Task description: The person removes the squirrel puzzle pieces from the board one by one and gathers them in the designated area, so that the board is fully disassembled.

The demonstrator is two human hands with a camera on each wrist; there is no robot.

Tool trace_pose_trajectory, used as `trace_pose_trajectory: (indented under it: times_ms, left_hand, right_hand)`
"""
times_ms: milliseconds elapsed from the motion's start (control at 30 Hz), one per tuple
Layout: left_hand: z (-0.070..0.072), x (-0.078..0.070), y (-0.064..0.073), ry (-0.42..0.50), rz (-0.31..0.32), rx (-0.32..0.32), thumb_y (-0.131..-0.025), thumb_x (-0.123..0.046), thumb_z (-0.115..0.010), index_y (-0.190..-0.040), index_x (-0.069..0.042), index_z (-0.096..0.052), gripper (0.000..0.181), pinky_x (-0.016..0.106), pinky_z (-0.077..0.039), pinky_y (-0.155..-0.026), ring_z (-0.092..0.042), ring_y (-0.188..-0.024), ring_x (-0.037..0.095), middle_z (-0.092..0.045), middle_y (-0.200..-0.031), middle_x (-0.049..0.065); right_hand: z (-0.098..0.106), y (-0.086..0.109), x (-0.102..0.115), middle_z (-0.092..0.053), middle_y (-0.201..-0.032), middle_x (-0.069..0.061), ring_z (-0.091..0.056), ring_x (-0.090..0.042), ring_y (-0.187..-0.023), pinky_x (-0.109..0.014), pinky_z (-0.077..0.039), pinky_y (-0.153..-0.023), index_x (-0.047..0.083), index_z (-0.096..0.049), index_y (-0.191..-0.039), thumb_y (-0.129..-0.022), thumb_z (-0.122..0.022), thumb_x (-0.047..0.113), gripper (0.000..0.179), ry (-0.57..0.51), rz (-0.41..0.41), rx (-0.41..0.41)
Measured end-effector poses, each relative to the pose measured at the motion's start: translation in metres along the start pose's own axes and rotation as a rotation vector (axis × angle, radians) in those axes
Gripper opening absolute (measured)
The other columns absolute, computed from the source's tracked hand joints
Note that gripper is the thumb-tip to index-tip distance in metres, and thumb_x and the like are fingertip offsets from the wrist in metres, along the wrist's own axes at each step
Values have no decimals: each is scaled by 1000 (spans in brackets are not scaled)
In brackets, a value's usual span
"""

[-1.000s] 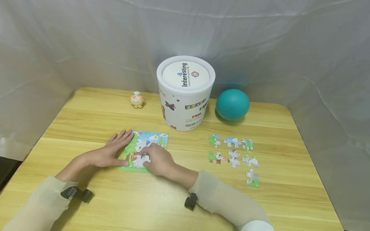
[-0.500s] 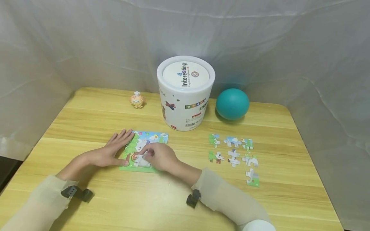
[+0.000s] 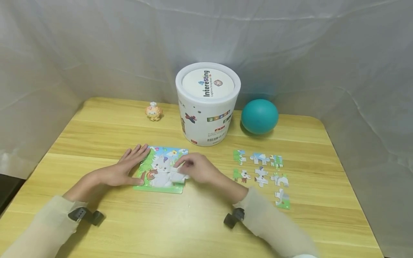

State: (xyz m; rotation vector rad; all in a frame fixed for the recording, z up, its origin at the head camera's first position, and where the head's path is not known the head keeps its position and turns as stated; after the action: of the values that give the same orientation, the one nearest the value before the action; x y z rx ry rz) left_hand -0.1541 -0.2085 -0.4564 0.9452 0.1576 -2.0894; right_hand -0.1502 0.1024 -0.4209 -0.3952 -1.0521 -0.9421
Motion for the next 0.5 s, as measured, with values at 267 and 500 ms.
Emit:
trace_pose_trajectory:
  times_ms: [267,500]
  left_hand:
    - [1,0,1,4,3,0,-92,-36,-76,-162,3,-4,108,59,17,-118,19,-152,42,11,-168,23]
    - [1,-1,0,11,2,2,-92,-36,-76,-162,3,-4,108,58,17,-118,19,-152,42,11,-168,23]
  right_hand:
    - [39,24,-14,-62,-81,-3,-52,-17,-70,-25,-44,-62,9,-75,-112,-98,-68,13,16,-28,-39,5]
    - [74,55,-28,-63,-87,-6,-54,-20,-76,-30,-48,-64,8,-74,-115,-100,-67,17,19,-24,-94,-1]
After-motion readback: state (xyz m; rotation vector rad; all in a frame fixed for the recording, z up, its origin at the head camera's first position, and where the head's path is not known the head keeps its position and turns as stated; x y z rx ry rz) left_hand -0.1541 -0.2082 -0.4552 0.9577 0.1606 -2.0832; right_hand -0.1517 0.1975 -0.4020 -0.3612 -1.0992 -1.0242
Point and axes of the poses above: each hand's wrist, its own y-axis away from the middle knuckle, its own z-axis out of the back of the hand, x = y × z, the point moved 1 cm from there along -y, towards the middle knuckle
